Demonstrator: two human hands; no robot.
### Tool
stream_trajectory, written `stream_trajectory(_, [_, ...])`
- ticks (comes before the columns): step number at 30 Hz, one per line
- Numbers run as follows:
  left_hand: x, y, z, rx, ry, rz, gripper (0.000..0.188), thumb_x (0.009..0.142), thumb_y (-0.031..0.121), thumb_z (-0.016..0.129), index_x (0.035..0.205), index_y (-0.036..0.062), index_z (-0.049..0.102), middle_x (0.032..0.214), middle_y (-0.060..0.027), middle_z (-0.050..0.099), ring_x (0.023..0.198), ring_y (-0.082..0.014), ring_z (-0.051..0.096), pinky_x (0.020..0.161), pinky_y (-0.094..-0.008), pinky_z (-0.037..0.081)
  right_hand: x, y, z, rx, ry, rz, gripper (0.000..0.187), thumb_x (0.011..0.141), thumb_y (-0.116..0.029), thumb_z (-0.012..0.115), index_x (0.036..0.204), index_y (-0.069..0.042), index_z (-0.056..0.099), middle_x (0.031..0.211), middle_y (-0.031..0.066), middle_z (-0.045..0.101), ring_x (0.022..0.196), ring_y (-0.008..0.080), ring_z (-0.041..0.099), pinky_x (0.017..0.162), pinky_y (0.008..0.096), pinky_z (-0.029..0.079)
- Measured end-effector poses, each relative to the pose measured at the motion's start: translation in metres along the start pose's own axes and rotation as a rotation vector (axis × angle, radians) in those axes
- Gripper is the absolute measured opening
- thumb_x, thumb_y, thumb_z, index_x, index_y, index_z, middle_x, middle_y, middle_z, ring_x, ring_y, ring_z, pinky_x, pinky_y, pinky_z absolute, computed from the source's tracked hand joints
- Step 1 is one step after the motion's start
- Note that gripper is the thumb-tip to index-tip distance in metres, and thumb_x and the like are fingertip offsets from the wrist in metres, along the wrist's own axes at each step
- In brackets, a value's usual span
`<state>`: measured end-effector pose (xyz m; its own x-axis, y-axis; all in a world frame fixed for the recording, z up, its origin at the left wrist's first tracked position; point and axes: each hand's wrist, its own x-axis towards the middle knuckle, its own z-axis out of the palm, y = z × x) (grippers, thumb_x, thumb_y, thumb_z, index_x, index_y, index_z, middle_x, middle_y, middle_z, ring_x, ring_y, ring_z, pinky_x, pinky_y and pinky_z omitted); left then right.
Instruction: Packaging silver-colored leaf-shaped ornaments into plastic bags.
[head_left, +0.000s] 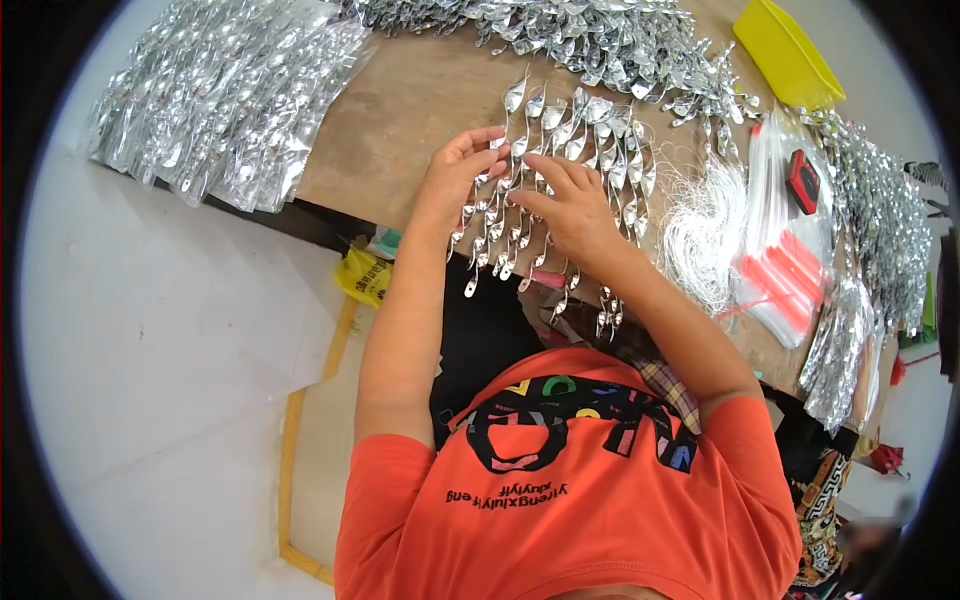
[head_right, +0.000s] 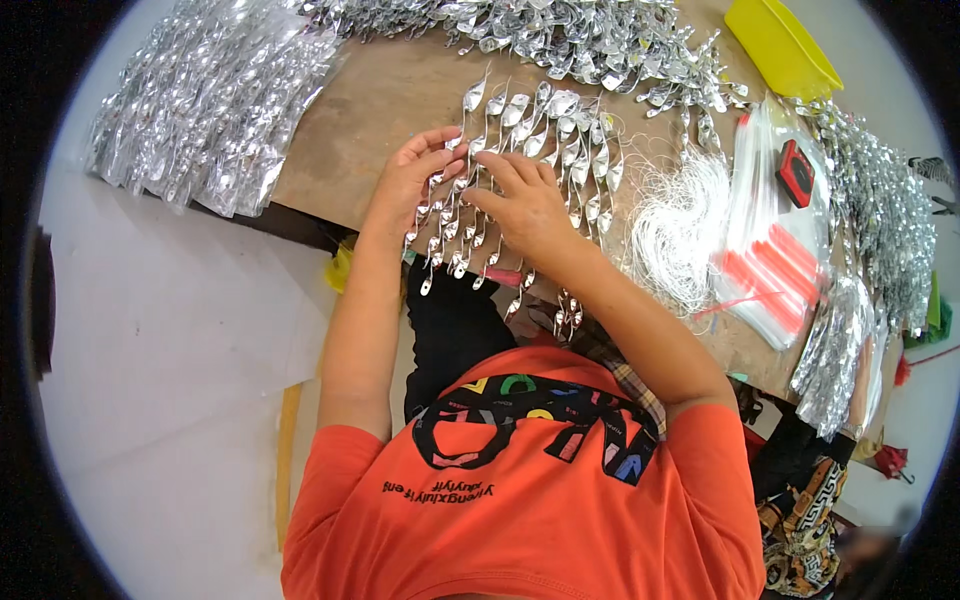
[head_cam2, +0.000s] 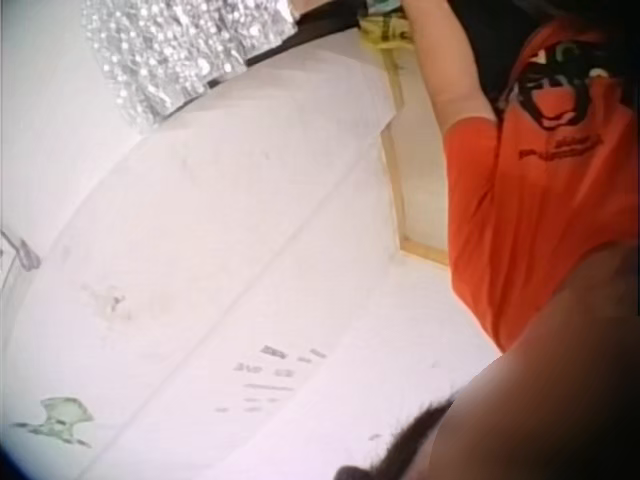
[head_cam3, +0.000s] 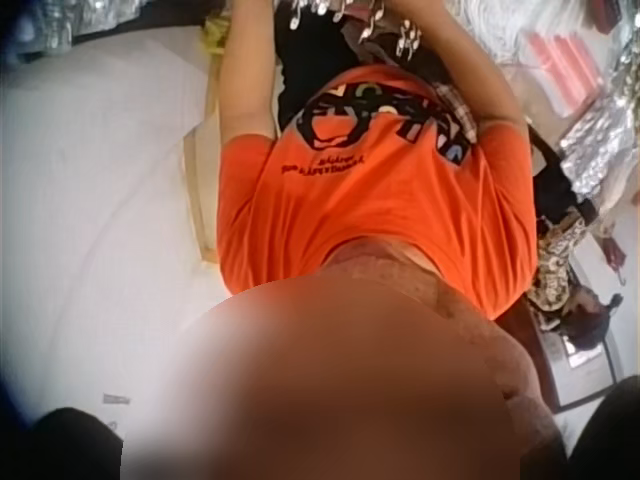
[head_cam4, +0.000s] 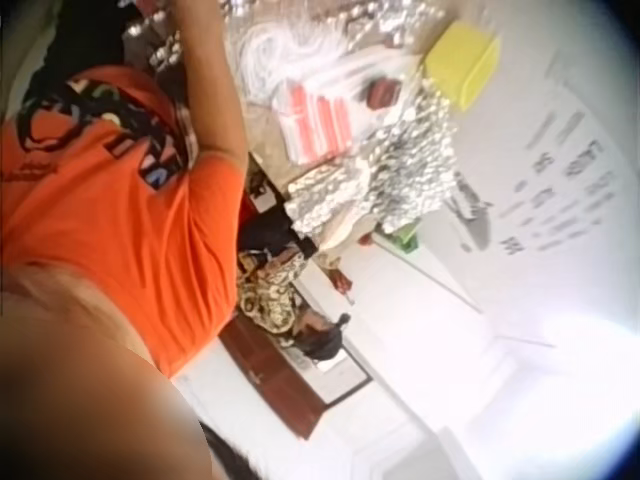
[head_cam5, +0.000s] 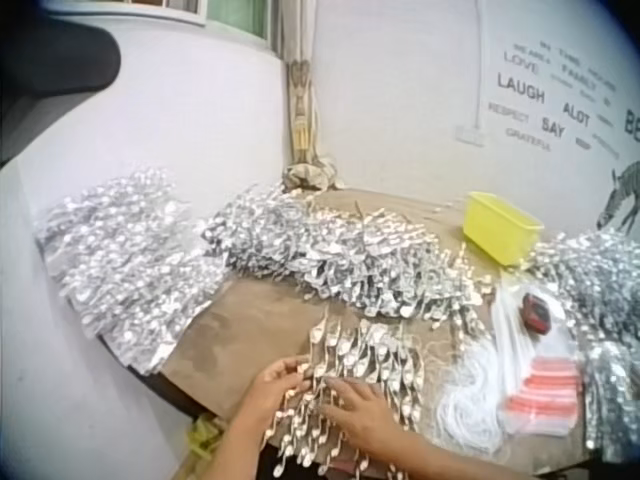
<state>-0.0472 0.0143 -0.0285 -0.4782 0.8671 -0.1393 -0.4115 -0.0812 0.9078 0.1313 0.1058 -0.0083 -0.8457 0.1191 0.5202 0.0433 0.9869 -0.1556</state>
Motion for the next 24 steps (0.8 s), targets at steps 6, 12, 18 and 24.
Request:
stream_trajectory(6, [-0.002, 0.004, 0.004, -0.062, 0.005, 0.026, 0.032, 0.089, 0.002, 0.057, 0.119, -0.0049, 0.053, 0.109, -0.0124, 0.06, 0.102, -0.0171, 0.062, 0.089, -0.0276, 0.053, 0.006, -0.001, 0.004, 0.016, 0.016, 0.004, 0.041, 0.071, -0.001, 0.057, 0.105, -0.019, 0.068, 0.129, 0.0088, 0.052, 0.116, 0.0297, 0.049, 0.092, 0.043, 0.039])
stream_trajectory(12, [-0.004, 0.008, 0.002, -0.168, -0.015, 0.016, 0.032, 0.088, 0.0, 0.056, 0.119, -0.0067, 0.052, 0.112, -0.0146, 0.06, 0.107, -0.022, 0.061, 0.092, -0.0306, 0.052, 0.006, -0.006, -0.002, 0.027, -0.015, -0.004, 0.041, 0.071, -0.001, 0.056, 0.106, -0.02, 0.068, 0.13, 0.0088, 0.051, 0.116, 0.0302, 0.049, 0.093, 0.043, 0.038])
stream_trajectory(18, [-0.004, 0.006, -0.001, -0.199, -0.022, 0.027, 0.032, 0.088, 0.0, 0.056, 0.119, -0.0076, 0.052, 0.112, -0.0151, 0.06, 0.108, -0.0241, 0.061, 0.092, -0.0325, 0.053, 0.008, -0.01, 0.006, 0.034, -0.015, -0.039, 0.037, 0.073, -0.006, 0.059, 0.105, -0.022, 0.069, 0.129, 0.0075, 0.052, 0.116, 0.0289, 0.049, 0.092, 0.0421, 0.038])
stream_trajectory(24, [0.0, 0.001, -0.003, -0.109, -0.039, 0.024, 0.036, 0.087, -0.001, 0.056, 0.123, -0.005, 0.051, 0.114, -0.0144, 0.059, 0.107, -0.0204, 0.06, 0.091, -0.029, 0.052, 0.007, -0.009, -0.017, 0.049, -0.002, 0.023, 0.038, 0.075, -0.005, 0.058, 0.107, -0.021, 0.068, 0.129, 0.0078, 0.052, 0.114, 0.0294, 0.05, 0.091, 0.0404, 0.04])
